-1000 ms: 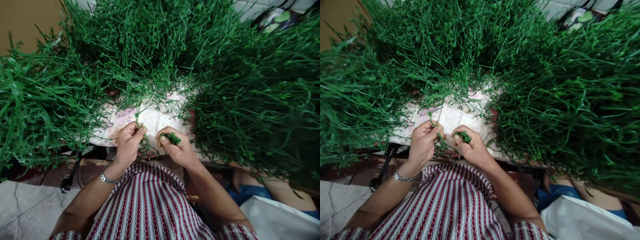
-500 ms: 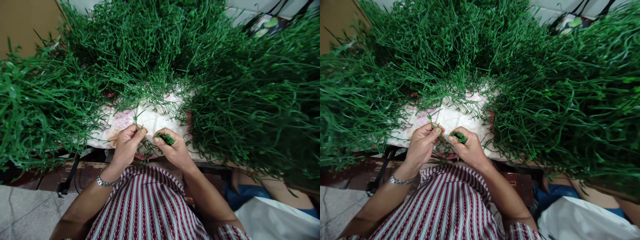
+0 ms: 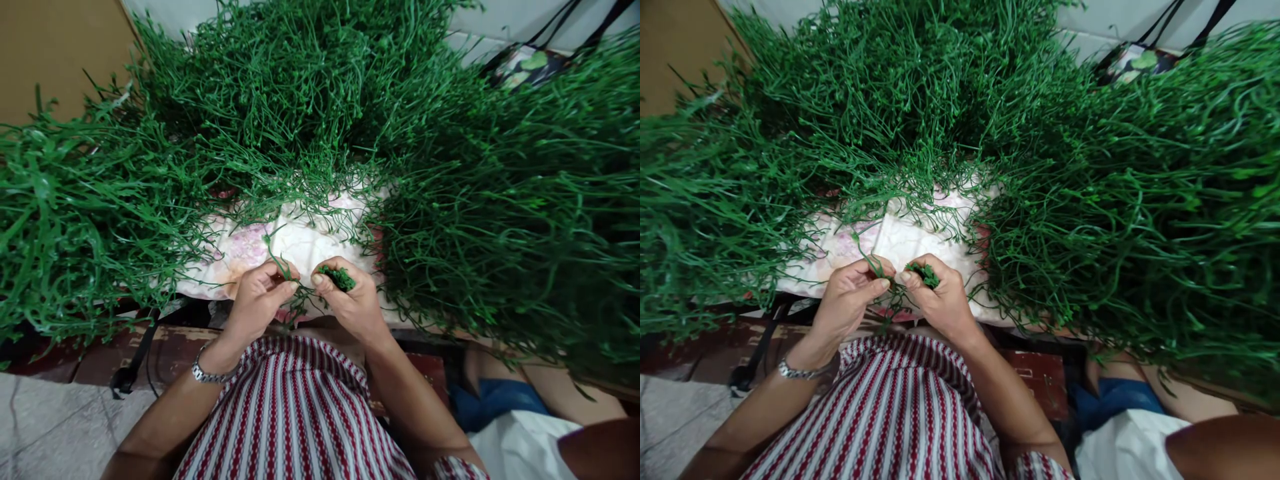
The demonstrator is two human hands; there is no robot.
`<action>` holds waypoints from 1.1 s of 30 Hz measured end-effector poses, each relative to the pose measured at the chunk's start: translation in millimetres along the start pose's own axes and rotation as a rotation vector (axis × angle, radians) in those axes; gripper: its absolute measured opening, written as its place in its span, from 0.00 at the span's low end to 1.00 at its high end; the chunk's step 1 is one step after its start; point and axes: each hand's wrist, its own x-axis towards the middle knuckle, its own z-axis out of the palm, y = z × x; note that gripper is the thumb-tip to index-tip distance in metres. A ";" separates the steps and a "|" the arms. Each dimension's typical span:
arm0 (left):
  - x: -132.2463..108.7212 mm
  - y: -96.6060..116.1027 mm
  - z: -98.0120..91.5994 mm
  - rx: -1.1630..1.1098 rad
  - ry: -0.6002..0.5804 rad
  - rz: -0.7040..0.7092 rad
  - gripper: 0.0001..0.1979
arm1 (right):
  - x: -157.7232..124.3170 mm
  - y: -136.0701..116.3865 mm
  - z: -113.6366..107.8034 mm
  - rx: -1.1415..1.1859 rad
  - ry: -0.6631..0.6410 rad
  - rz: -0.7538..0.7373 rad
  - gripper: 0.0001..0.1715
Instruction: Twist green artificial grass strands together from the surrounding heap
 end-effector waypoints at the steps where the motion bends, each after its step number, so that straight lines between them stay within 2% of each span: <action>1: -0.1 -0.8 -0.6 -0.013 0.008 0.007 0.04 | 0.2 -0.3 -0.6 0.001 0.000 0.000 0.10; 6: -1.0 -0.5 -1.9 -0.097 0.061 -0.050 0.04 | -1.4 2.7 -10.3 0.170 -0.080 0.052 0.14; 8: -1.3 0.4 -1.5 -0.121 0.094 -0.051 0.04 | -1.6 4.1 -15.0 0.208 -0.037 0.061 0.15; 11: -1.0 1.5 0.5 -0.161 0.125 -0.038 0.04 | 0.4 3.1 -17.2 0.075 0.032 0.031 0.12; 17: -1.1 -0.6 8.9 -0.256 0.132 -0.028 0.04 | 4.0 -5.4 -1.4 -0.251 -0.155 -0.103 0.07; 24: -2.7 -9.3 16.9 -0.303 0.199 -0.053 0.07 | 0.6 -7.9 8.4 -0.430 -0.154 -0.111 0.06; 28: -4.5 -8.7 16.2 -0.369 0.177 -0.070 0.06 | 1.2 -2.8 7.6 -0.309 -0.165 -0.078 0.07; 33: -7.6 -5.6 9.6 -0.326 0.136 -0.083 0.04 | 3.9 2.0 3.5 0.100 -0.210 0.016 0.07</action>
